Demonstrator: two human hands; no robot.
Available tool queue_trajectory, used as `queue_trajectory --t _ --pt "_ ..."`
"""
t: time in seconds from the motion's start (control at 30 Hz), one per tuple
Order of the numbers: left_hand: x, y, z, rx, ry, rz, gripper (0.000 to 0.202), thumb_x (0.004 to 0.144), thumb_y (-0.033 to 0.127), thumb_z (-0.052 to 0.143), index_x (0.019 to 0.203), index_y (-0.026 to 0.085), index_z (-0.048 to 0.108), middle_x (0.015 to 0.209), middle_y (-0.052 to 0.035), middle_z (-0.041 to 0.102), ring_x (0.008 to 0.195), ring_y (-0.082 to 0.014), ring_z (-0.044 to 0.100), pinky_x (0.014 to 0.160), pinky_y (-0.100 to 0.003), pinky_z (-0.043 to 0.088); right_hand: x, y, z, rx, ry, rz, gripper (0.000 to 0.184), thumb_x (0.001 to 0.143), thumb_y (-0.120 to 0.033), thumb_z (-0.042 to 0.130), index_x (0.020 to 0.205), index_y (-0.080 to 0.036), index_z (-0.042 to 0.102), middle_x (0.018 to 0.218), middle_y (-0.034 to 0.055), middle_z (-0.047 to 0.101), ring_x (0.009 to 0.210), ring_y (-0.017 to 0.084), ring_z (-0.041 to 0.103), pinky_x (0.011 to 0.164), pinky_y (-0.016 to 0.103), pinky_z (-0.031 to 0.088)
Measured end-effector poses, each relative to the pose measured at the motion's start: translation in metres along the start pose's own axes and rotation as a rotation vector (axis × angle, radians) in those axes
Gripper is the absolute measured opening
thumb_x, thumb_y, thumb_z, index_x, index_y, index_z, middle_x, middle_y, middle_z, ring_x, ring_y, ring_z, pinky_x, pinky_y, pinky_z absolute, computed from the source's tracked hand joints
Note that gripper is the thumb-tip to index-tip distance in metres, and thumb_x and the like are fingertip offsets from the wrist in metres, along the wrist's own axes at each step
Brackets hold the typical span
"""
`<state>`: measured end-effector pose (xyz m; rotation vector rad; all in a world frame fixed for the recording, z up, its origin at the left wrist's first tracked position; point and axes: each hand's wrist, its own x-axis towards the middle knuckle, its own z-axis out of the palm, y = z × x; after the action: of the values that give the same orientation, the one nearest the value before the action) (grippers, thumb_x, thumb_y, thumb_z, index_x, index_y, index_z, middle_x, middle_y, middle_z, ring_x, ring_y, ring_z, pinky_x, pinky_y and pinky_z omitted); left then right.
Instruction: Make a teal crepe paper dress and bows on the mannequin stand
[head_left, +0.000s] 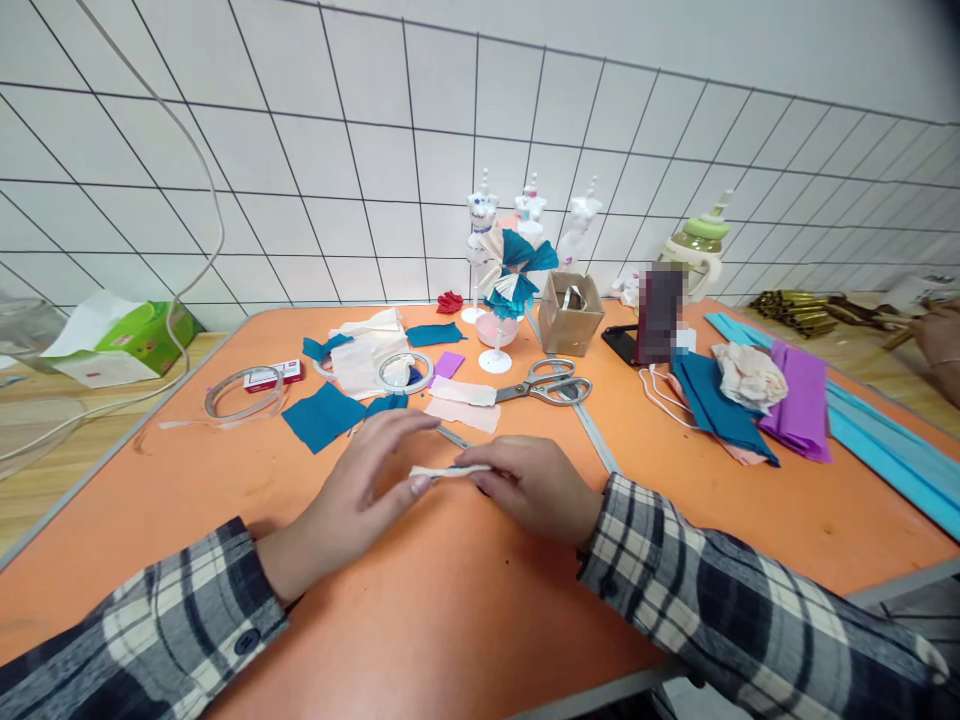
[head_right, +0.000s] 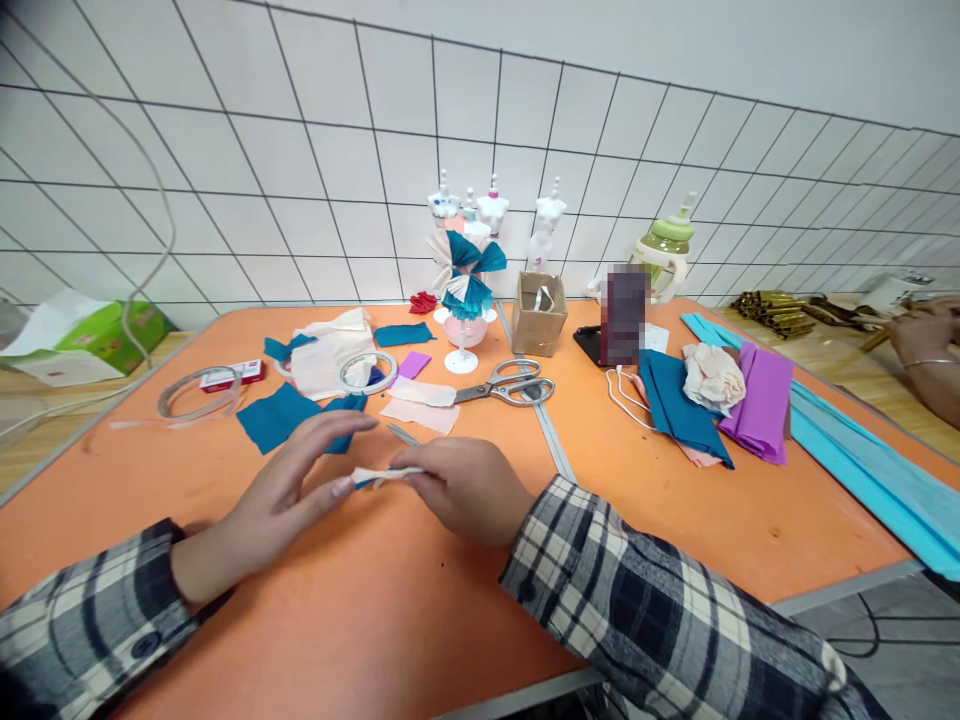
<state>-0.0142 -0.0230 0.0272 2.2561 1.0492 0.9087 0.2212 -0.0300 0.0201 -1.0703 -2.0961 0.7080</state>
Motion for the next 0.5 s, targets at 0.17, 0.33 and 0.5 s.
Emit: queue_trajectory --t 0.17,0.33,0.5 --pt "-0.0034 0.0081 0.0092 0.397 -0.166 0.151 0.023 0.099 0.03 0.045 0.115 0.029 0.062 0.124 -0.0053 0.061 0.114 -0.028 0.049 0.093 -0.046 0.033 -0.0052 -0.0084 0.0015 -0.152 -0.056 -0.099 0.016 0.091 -0.027 0.059 0.105 -0.02 0.063 0.089 0.0023 0.072 0.072 0.014 0.063 0.063 0.024 0.042" --pt "-0.0015 0.0055 0.0061 0.672 -0.083 0.279 0.021 0.098 0.025 0.045 0.095 0.024 0.065 0.1 -0.0043 0.07 0.101 -0.0277 0.055 0.086 -0.047 0.029 -0.0029 -0.006 0.0002 0.004 -0.003 0.02 0.023 0.087 -0.019 0.059 0.11 -0.019 0.056 0.087 0.0005 0.067 0.069 0.011 0.06 0.065 0.024 0.046" --pt "-0.0026 0.008 0.0018 0.899 0.07 0.485 0.02 0.096 0.013 0.047 0.089 0.021 0.064 0.092 -0.0024 0.074 0.096 -0.0233 0.062 0.089 -0.045 0.03 -0.0019 -0.0091 0.0051 0.55 -0.222 0.378 0.047 0.085 -0.038 0.064 0.128 -0.023 0.05 0.085 -0.0011 0.057 0.064 0.012 0.06 0.045 0.022 0.05"
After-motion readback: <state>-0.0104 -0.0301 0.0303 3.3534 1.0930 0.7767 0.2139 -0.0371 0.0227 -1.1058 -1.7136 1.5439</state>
